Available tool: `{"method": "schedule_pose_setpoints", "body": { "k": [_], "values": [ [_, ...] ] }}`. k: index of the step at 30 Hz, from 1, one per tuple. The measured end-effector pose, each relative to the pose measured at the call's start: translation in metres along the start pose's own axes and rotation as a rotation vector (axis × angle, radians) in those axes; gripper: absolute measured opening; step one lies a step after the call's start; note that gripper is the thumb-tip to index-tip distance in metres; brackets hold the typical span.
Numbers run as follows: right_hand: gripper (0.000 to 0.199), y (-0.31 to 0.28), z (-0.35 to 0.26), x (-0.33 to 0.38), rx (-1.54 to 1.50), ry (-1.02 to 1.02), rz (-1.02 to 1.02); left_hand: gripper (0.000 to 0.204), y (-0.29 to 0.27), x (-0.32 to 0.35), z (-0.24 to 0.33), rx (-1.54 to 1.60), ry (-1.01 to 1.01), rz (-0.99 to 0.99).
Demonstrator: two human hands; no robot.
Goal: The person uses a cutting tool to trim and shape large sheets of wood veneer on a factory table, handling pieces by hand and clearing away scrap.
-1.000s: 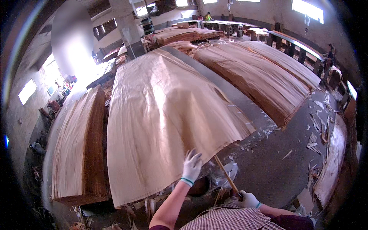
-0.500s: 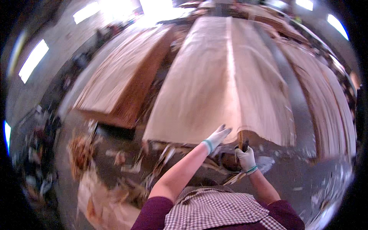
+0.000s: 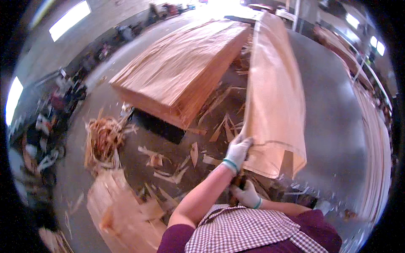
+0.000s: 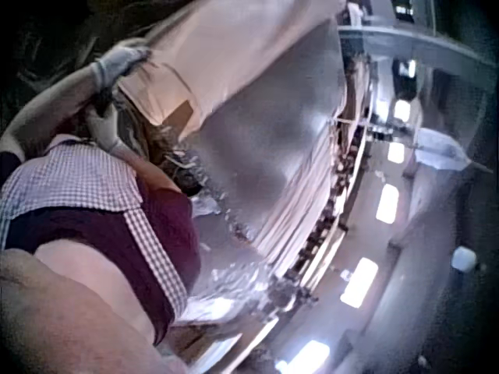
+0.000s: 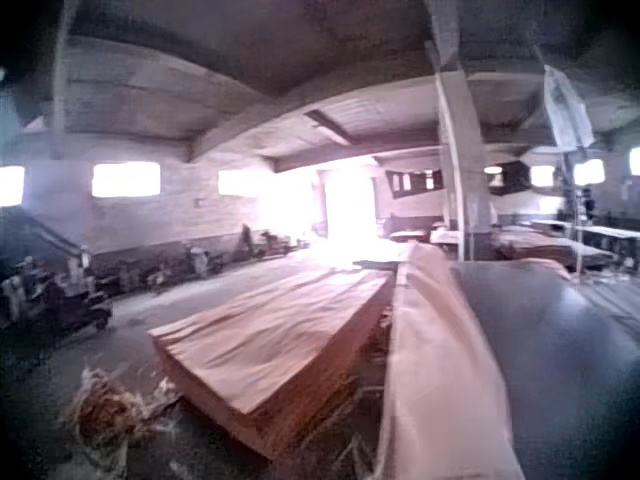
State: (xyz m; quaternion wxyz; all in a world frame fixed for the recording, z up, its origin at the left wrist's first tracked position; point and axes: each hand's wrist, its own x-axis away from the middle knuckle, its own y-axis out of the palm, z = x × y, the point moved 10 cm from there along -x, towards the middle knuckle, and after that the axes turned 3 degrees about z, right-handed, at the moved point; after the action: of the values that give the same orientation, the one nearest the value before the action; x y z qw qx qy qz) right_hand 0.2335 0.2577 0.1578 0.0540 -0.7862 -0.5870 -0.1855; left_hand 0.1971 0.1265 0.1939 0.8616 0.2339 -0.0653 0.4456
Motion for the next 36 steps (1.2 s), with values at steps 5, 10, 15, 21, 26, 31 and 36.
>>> {"method": "schedule_pose_setpoints", "body": {
  "k": [5, 10, 15, 21, 26, 31, 36],
  "values": [
    [0.036, 0.12, -0.047, -0.079, 0.525, -0.522, -0.437, 0.019, -0.155, -0.029, 0.108, 0.016, 0.257, 0.134],
    [0.049, 0.094, 0.079, -0.217, 0.595, 0.025, -0.177, 0.006, -0.26, -0.082, 0.184, -0.068, 0.186, 0.147],
    [0.055, 0.083, 0.106, -0.299, 0.241, 0.594, 0.073, 0.007, -0.39, -0.126, 0.274, -0.172, 0.291, 0.35],
    [0.074, -0.045, 0.206, -0.403, -1.114, 0.441, 0.608, 0.009, -0.448, -0.189, 0.345, -0.263, 0.324, 0.341],
    [0.065, -0.007, 0.144, -0.484, -1.491, 0.257, 0.939, 0.023, -0.552, -0.203, 0.417, -0.459, 0.452, 0.403],
    [0.06, 0.045, 0.121, -0.541, -1.103, 0.547, 0.916, 0.02, -0.634, -0.256, 0.437, -0.476, 0.332, 0.439],
    [0.046, 0.101, 0.131, -0.59, -0.594, 0.546, 0.75, 0.019, -0.719, -0.332, 0.468, -0.526, 0.351, 0.313]
  ]
}}
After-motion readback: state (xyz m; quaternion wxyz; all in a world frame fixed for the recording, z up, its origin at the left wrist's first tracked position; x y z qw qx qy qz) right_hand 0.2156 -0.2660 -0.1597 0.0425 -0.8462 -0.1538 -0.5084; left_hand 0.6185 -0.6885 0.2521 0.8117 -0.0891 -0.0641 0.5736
